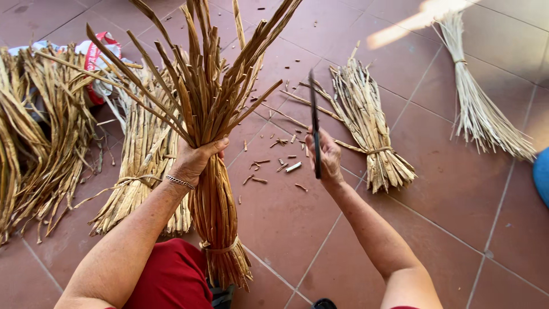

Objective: The person sits on a tiled floor and uses scissors to trim the ends of dried plant bundles. They repeatedly align the bundles, cut protruding pieces, and place the trimmed bundles aside.

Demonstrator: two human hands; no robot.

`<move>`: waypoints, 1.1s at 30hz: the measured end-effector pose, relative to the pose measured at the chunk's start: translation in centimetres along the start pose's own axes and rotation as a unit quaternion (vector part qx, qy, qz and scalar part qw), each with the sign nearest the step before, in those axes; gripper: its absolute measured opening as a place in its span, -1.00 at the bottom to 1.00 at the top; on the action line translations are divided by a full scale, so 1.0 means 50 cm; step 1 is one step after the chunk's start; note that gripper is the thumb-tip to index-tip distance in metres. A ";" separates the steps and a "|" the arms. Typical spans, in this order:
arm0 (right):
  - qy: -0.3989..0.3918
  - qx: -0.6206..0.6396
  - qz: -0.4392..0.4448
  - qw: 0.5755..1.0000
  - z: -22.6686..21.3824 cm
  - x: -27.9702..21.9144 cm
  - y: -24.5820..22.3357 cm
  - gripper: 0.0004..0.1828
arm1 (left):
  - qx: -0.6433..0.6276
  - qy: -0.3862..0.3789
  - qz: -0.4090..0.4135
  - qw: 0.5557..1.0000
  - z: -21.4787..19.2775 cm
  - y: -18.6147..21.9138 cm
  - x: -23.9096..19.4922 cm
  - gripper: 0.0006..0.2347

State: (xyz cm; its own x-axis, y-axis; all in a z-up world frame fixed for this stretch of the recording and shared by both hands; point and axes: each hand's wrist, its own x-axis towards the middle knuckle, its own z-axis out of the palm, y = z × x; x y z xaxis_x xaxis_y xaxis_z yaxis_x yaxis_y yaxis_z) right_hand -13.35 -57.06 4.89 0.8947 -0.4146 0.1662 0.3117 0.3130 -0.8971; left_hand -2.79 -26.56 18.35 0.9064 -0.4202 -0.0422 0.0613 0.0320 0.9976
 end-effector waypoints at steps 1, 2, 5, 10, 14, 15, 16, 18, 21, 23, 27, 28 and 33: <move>0.009 -0.032 -0.037 0.999 0.022 0.002 -0.035 -0.37 | 0.002 0.002 0.009 1.000 0.004 0.000 -0.001 -0.79; 0.018 -0.063 -0.074 0.995 0.040 0.001 -0.068 -0.34 | 0.005 0.005 -0.001 1.000 0.009 0.000 -0.002 -0.80; 0.000 -0.147 -0.167 0.975 0.072 0.014 -0.166 -0.24 | 0.018 0.010 -0.011 1.000 0.014 -0.005 -0.005 -0.83; -0.009 -0.252 -0.194 0.948 0.090 0.030 -0.270 -0.09 | 0.051 0.010 -0.001 0.999 0.025 -0.017 -0.006 -0.82; 0.024 -0.288 -0.206 0.935 0.086 0.042 -0.318 -0.10 | 0.070 -0.022 0.038 0.997 0.042 -0.019 -0.014 -0.83; 0.030 -0.299 -0.210 0.930 0.082 0.045 -0.329 -0.10 | 0.079 -0.029 0.054 0.995 0.047 -0.017 -0.017 -0.83; 0.042 -0.299 -0.204 0.931 0.078 0.050 -0.339 -0.12 | 0.088 -0.035 0.071 0.993 0.052 -0.015 -0.019 -0.82; 0.065 -0.299 -0.191 0.933 0.072 0.054 -0.353 -0.14 | 0.137 -0.038 0.059 0.988 0.059 -0.013 -0.028 -0.83; 0.075 -0.273 -0.200 0.938 0.067 0.053 -0.361 -0.20 | 0.174 -0.035 0.039 0.983 0.061 -0.010 -0.031 -0.84; 0.082 -0.279 -0.203 0.935 0.068 0.049 -0.360 -0.22 | 0.172 -0.034 0.037 0.984 0.058 -0.010 -0.030 -0.83; 0.109 -0.283 -0.190 0.934 0.072 0.037 -0.349 -0.26 | 0.148 -0.033 0.064 0.986 0.043 -0.017 -0.025 -0.80; 0.107 -0.268 -0.190 0.939 0.074 0.033 -0.346 -0.26 | 0.146 -0.031 0.073 0.986 0.040 -0.019 -0.024 -0.78; 0.082 -0.239 -0.204 0.946 0.085 0.029 -0.328 -0.18 | 0.138 -0.029 0.037 0.989 0.029 -0.023 -0.019 -0.81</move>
State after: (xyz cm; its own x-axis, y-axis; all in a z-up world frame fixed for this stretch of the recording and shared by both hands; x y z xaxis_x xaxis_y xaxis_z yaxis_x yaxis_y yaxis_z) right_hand -15.82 -59.16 21.58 0.6576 -0.5564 0.5078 0.4050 -0.3073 -0.8611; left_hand -4.31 -27.51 17.30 0.8785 -0.4770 0.0258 -0.1274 -0.1818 0.9750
